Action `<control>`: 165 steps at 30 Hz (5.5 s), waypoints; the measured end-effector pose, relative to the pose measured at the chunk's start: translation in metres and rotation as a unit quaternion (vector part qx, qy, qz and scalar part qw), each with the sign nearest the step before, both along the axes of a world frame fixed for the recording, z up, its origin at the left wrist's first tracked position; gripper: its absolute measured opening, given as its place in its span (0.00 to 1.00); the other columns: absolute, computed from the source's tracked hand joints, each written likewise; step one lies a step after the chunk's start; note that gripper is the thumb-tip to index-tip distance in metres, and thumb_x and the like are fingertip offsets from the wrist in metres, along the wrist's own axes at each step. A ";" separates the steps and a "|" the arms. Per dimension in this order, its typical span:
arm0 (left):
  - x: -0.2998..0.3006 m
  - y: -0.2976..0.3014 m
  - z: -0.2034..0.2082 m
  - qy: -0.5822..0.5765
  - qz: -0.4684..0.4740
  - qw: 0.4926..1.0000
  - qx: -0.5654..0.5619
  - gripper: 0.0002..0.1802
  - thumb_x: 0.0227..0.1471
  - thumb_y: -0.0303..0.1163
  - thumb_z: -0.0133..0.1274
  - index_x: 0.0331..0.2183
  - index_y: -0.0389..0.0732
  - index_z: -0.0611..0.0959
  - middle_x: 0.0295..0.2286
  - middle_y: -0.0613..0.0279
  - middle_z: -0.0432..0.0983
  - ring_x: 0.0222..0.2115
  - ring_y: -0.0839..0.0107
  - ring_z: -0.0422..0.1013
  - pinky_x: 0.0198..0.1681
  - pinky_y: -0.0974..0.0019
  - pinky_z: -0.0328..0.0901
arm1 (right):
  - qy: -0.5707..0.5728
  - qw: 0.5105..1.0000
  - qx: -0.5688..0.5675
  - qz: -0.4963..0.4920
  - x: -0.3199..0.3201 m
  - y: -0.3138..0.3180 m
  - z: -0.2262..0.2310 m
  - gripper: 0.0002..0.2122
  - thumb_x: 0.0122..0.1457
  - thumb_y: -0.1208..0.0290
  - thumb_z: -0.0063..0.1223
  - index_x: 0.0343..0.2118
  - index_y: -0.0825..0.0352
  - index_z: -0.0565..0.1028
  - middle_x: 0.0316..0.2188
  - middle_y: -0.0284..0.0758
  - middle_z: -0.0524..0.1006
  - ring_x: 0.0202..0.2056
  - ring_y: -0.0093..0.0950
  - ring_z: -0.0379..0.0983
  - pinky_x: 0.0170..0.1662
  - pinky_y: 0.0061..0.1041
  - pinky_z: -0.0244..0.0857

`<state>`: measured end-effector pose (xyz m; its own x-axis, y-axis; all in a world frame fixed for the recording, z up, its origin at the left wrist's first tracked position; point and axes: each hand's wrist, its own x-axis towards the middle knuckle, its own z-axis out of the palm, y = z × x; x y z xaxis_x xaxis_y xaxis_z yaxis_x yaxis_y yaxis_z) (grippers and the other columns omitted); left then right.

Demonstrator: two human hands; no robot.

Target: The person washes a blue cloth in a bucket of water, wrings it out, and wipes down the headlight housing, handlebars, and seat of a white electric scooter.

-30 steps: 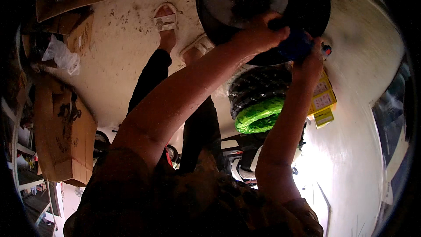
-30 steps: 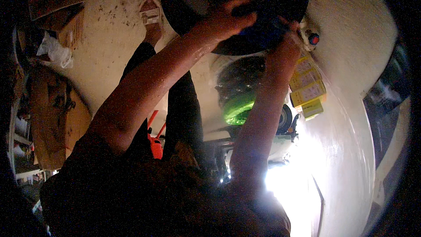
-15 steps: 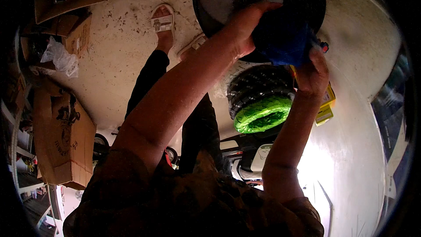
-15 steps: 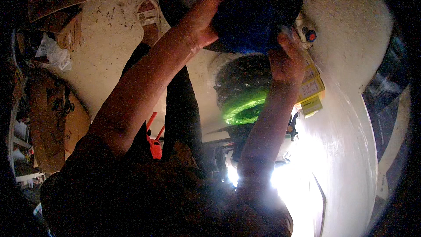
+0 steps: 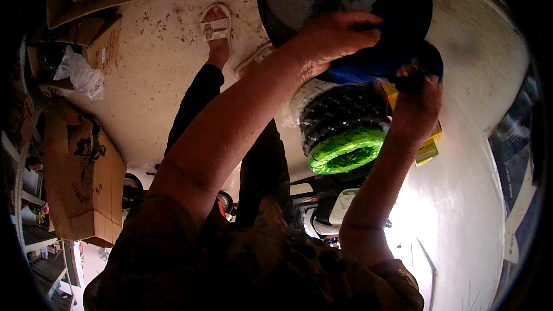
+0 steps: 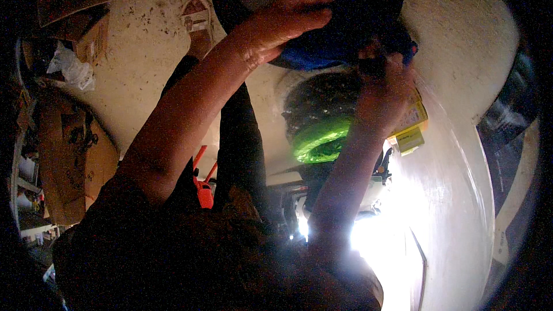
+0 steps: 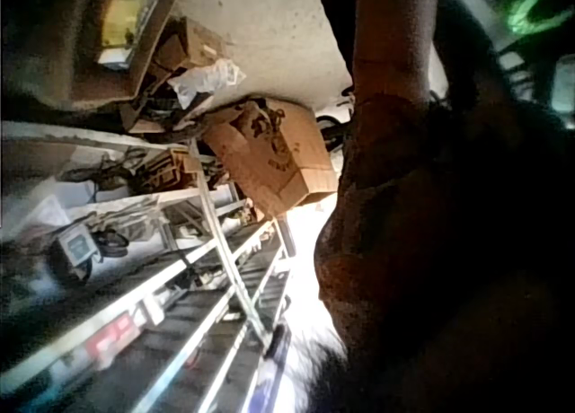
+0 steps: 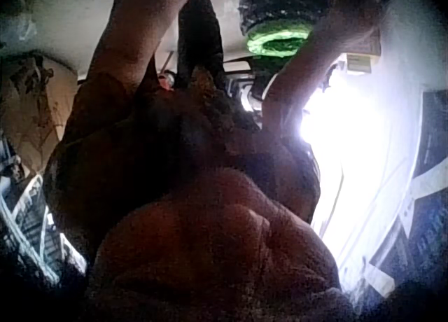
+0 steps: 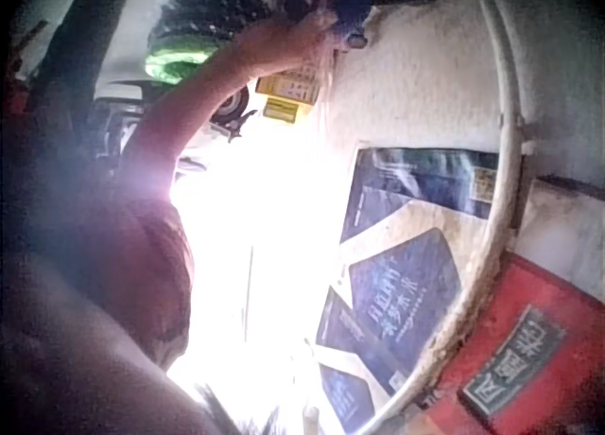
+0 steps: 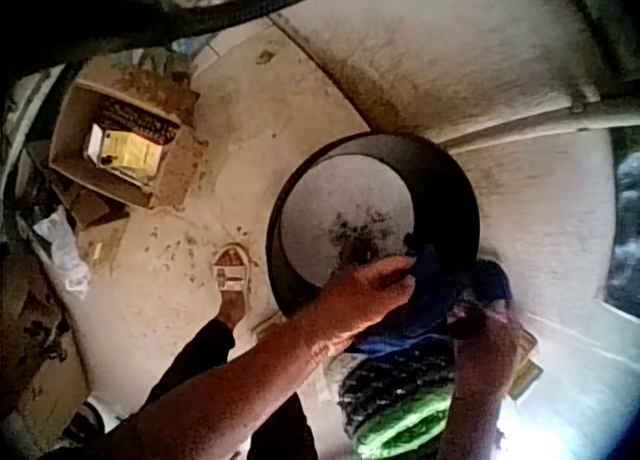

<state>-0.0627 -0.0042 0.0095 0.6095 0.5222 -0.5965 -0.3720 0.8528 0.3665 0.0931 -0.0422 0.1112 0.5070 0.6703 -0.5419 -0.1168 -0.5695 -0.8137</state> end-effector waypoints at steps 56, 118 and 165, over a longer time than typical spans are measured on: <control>0.019 -0.002 -0.058 0.064 0.111 0.992 -0.003 0.38 0.50 0.46 0.58 0.57 0.41 0.64 0.53 0.51 0.65 0.54 0.59 0.60 0.56 0.54 0.56 | 0.156 0.963 0.150 -0.163 0.026 -0.005 -0.015 0.23 0.51 0.78 0.46 0.53 0.69 0.67 0.52 0.49 0.69 0.54 0.45 0.66 0.57 0.48 0.59; 0.054 -0.007 -0.009 0.019 0.049 0.999 0.005 0.49 0.47 0.53 0.57 0.60 0.38 0.52 0.55 0.42 0.57 0.54 0.51 0.62 0.54 0.53 0.60 | -0.469 0.798 0.080 0.369 0.012 0.018 -0.106 0.18 0.54 0.71 0.56 0.49 0.64 0.73 0.46 0.42 0.76 0.47 0.36 0.73 0.49 0.32 0.68; 0.014 -0.029 0.010 0.227 -0.278 0.865 0.350 0.26 0.52 0.47 0.52 0.48 0.42 0.74 0.44 0.51 0.73 0.47 0.55 0.68 0.53 0.54 0.61 | -0.305 0.887 -0.006 0.347 -0.055 0.051 -0.050 0.08 0.59 0.69 0.52 0.32 0.67 0.79 0.20 0.29 0.74 0.22 0.17 0.67 0.27 0.19 0.59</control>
<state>-0.0487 -0.0327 0.0200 0.6677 0.5546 -0.4967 0.3421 0.3640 0.8663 0.0379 0.0085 0.0611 0.1763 0.9318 -0.3172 0.7242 -0.3411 -0.5993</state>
